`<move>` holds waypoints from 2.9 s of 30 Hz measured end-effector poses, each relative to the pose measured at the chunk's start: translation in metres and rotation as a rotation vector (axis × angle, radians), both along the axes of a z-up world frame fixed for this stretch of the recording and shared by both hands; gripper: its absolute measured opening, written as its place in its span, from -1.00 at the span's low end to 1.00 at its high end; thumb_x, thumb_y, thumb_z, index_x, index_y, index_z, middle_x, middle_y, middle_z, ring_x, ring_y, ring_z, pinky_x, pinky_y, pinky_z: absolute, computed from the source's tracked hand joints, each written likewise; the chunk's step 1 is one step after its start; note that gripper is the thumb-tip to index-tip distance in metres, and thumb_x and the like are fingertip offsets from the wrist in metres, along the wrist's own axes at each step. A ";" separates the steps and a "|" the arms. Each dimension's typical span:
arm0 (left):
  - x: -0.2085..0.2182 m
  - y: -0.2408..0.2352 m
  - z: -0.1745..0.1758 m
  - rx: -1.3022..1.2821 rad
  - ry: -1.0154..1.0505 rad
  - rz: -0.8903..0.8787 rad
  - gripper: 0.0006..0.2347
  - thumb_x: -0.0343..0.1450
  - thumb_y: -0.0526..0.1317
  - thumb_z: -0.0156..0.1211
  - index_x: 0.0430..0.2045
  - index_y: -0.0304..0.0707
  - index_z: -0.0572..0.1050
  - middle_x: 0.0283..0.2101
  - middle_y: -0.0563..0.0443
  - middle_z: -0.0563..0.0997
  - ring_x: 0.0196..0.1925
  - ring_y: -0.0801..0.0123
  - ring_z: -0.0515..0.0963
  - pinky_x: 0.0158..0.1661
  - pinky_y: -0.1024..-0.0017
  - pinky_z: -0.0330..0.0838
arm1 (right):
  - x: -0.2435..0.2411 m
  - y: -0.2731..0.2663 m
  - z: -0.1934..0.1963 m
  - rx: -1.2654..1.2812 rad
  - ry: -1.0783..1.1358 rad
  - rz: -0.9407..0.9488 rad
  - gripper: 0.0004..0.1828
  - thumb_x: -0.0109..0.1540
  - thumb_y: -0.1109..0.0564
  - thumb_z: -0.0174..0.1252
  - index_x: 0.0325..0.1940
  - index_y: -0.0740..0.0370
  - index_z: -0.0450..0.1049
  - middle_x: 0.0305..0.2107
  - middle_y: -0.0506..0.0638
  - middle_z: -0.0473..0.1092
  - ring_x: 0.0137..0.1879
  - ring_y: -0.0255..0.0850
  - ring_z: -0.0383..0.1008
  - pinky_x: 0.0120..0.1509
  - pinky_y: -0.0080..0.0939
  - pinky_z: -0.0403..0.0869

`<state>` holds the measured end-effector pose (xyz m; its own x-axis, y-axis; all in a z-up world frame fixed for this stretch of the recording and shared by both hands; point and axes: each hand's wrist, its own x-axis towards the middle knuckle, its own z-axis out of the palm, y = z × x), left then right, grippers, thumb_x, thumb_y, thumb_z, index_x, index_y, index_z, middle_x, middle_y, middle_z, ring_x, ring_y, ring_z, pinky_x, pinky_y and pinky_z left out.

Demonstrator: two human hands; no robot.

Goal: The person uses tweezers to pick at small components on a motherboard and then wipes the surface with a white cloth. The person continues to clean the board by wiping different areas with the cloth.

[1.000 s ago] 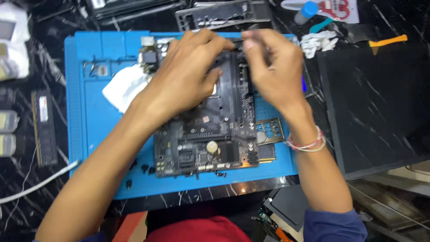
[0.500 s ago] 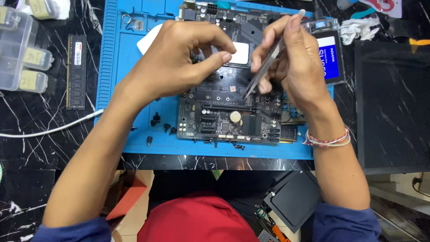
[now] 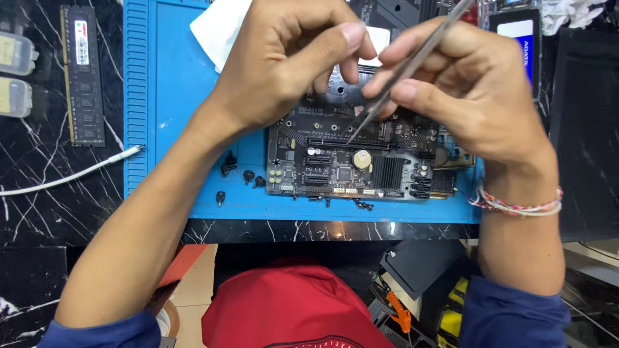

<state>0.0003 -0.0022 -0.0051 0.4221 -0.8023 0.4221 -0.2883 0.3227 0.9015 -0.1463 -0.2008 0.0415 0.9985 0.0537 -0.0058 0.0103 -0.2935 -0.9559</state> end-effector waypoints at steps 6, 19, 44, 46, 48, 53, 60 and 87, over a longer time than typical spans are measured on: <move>0.002 0.002 -0.003 0.022 0.119 -0.014 -0.69 0.67 -0.12 -0.09 -0.15 -0.39 0.58 -0.36 -0.02 0.60 -0.50 0.56 0.40 -0.42 0.65 0.27 | -0.007 0.014 0.023 -0.229 -0.087 0.012 -0.80 0.38 0.49 0.17 0.05 0.68 0.34 -0.14 0.47 0.55 0.07 0.15 0.72 0.22 -0.11 0.70; -0.007 -0.001 -0.019 -0.022 -0.669 0.103 -0.80 0.64 -0.43 0.33 -0.39 -0.34 0.49 -0.42 -0.03 0.46 -0.44 0.17 0.34 -0.33 0.17 0.13 | -0.021 0.001 -0.012 0.002 0.031 0.178 -0.89 0.24 0.39 0.23 -0.20 0.50 0.43 -0.30 0.32 0.59 -0.07 0.09 0.82 0.05 -0.13 0.87; -0.052 0.066 0.013 0.274 -0.999 0.359 -0.87 0.73 -0.55 0.47 -0.03 -0.35 0.65 0.07 -0.15 0.69 0.03 -0.15 0.60 0.15 -0.04 0.18 | -0.028 0.005 -0.032 0.176 -0.024 0.211 -0.85 0.39 0.32 0.05 -0.02 0.47 0.25 -0.17 0.42 0.56 0.03 0.17 0.79 0.10 -0.12 0.84; -0.060 0.069 0.011 0.260 -0.970 0.374 -0.82 0.67 -0.61 0.47 -0.05 -0.37 0.63 0.09 -0.19 0.68 0.05 -0.17 0.56 0.18 -0.08 0.14 | -0.028 0.007 -0.030 0.158 -0.050 0.216 -0.85 0.39 0.31 0.05 -0.02 0.47 0.27 -0.15 0.41 0.58 0.05 0.18 0.80 0.09 -0.13 0.85; -0.073 0.072 0.006 0.276 -0.946 0.475 -0.92 0.61 -0.46 0.28 -0.08 -0.35 0.66 0.05 -0.23 0.69 -0.02 -0.20 0.53 0.09 -0.07 0.15 | -0.029 0.009 -0.030 0.205 -0.058 0.193 -0.87 0.38 0.34 0.04 -0.05 0.51 0.29 -0.16 0.46 0.57 0.05 0.24 0.80 0.07 -0.07 0.87; -0.112 0.070 -0.005 0.338 -0.872 0.549 -0.95 0.53 -0.35 0.37 -0.18 -0.24 0.70 -0.03 -0.10 0.69 -0.02 -0.02 0.54 0.14 -0.04 0.17 | -0.027 0.009 -0.030 0.195 -0.023 0.205 -0.90 0.38 0.36 0.05 -0.08 0.50 0.29 -0.17 0.43 0.58 0.05 0.19 0.79 0.11 -0.09 0.86; -0.119 0.071 -0.018 0.366 -0.847 0.566 -0.94 0.54 -0.24 0.38 -0.22 -0.19 0.70 -0.05 -0.01 0.71 0.03 0.05 0.58 0.20 0.03 0.18 | -0.025 0.009 -0.032 0.132 -0.038 0.204 -0.92 0.35 0.38 0.05 -0.13 0.55 0.34 -0.21 0.39 0.56 0.02 0.18 0.80 0.11 -0.08 0.88; -0.122 0.074 -0.018 0.433 -0.744 0.558 -0.92 0.39 -0.39 0.27 -0.40 -0.14 0.63 -0.12 0.05 0.70 -0.11 0.09 0.59 0.15 0.01 0.20 | -0.027 0.011 -0.036 0.170 -0.026 0.159 -0.93 0.31 0.43 0.07 -0.20 0.61 0.36 -0.25 0.36 0.50 0.02 0.26 0.81 0.06 -0.03 0.93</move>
<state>-0.1217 0.0719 -0.0230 0.5310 -0.7175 0.4508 -0.8316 -0.3391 0.4399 -0.1730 -0.1898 0.0055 0.9770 0.2088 0.0425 0.0689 -0.1207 -0.9903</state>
